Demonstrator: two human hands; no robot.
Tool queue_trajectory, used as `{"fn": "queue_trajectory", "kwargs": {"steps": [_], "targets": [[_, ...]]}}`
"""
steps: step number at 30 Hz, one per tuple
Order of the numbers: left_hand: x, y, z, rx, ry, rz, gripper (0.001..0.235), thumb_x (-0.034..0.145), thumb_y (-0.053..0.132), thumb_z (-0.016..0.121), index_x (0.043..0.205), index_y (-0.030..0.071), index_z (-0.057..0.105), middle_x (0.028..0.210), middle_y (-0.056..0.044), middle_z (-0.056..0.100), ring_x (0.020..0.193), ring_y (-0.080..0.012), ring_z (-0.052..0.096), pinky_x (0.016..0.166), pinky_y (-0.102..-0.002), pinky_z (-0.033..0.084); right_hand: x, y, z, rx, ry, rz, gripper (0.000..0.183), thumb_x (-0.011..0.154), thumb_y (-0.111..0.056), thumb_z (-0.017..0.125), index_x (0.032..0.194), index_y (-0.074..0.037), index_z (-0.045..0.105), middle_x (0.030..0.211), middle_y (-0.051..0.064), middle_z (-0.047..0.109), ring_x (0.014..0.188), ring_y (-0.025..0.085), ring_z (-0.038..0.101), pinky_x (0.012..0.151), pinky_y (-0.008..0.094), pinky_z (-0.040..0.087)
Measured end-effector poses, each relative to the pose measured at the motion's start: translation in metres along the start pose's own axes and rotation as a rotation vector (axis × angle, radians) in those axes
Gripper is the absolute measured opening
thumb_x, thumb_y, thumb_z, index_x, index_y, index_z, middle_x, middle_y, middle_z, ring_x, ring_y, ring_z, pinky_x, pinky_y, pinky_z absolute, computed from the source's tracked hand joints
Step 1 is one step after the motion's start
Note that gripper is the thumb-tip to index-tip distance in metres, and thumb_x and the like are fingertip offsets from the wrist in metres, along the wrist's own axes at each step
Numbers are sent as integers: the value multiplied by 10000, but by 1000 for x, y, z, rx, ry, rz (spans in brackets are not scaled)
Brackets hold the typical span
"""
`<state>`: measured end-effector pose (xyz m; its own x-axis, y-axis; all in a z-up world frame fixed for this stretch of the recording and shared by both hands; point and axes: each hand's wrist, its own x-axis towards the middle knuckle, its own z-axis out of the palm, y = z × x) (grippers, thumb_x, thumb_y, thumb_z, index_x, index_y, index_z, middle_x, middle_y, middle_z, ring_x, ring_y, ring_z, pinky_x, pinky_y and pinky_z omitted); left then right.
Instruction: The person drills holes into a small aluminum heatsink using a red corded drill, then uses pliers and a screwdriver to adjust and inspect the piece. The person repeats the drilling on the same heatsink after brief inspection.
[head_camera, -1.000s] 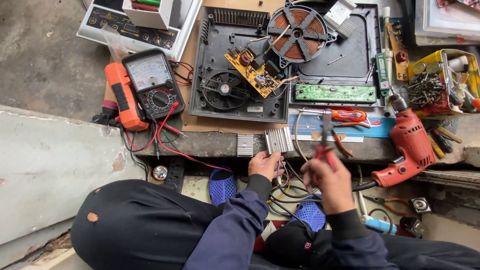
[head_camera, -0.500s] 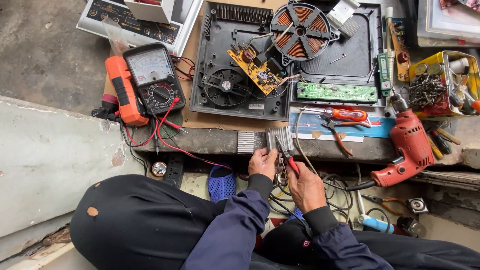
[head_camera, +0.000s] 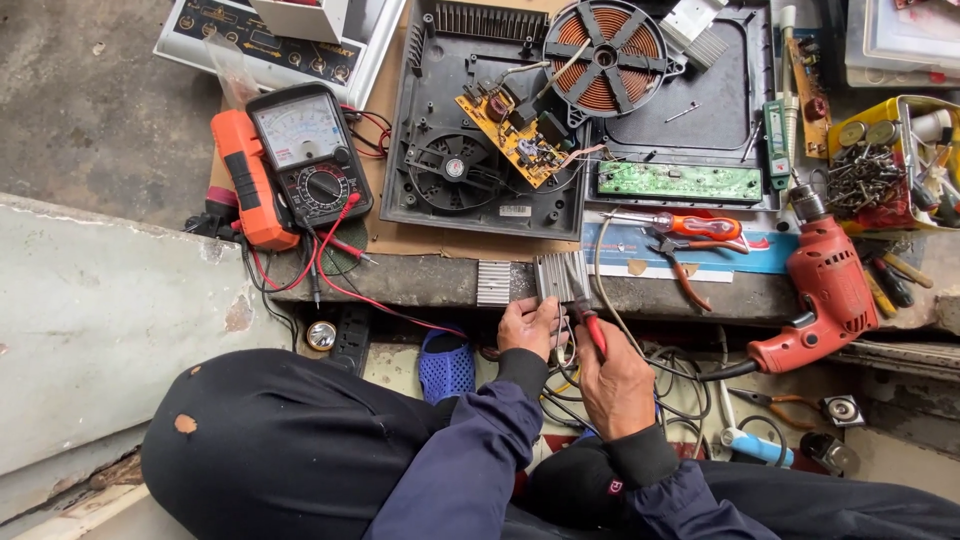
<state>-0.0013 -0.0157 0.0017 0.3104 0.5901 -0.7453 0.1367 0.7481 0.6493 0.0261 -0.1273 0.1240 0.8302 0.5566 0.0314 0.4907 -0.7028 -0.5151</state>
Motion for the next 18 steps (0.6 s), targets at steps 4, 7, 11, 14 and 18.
{"fn": "queue_trajectory", "kwargs": {"steps": [4, 7, 11, 14, 18], "targets": [[5, -1, 0, 11, -2, -14, 486, 965, 239, 885, 1290, -63, 685, 1077, -255, 828, 903, -340, 840, 725, -485, 751, 5, 30, 17, -92, -134, 101, 301, 1079, -503, 619, 1195, -260, 755, 967, 109, 812, 999, 388, 799, 870, 530, 638], [6, -2, 3, 31, 11, -15, 488, 944, 247, 900, 1269, -57, 701, 1071, -258, 828, 902, -352, 841, 709, -481, 754, 9, 18, 3, -130, -299, 197, 388, 1073, -582, 578, 1164, -250, 756, 939, 156, 824, 1011, 445, 798, 902, 582, 632], [3, 0, 3, -36, 3, -14, 507, 941, 228, 897, 1281, -79, 681, 1068, -309, 807, 926, -399, 829, 740, -521, 740, 9, -17, -18, 37, 140, -42, 171, 1118, -387, 703, 1187, -240, 756, 960, 77, 783, 978, 360, 789, 806, 455, 639], [4, -2, 2, -6, 11, -8, 467, 924, 223, 906, 1234, -65, 710, 1051, -272, 827, 918, -374, 839, 733, -495, 748, -1, 25, 16, -220, 118, -130, 166, 1056, -382, 709, 1184, -286, 753, 889, 41, 757, 899, 269, 795, 741, 432, 657], [-1, 6, -1, 275, 35, 18, 492, 902, 394, 911, 1217, 42, 773, 1076, -141, 860, 983, -291, 837, 775, -457, 731, 15, 32, 12, -263, -502, 312, 462, 1006, -686, 552, 1062, -291, 786, 933, 130, 843, 1049, 431, 811, 935, 560, 641]]}}
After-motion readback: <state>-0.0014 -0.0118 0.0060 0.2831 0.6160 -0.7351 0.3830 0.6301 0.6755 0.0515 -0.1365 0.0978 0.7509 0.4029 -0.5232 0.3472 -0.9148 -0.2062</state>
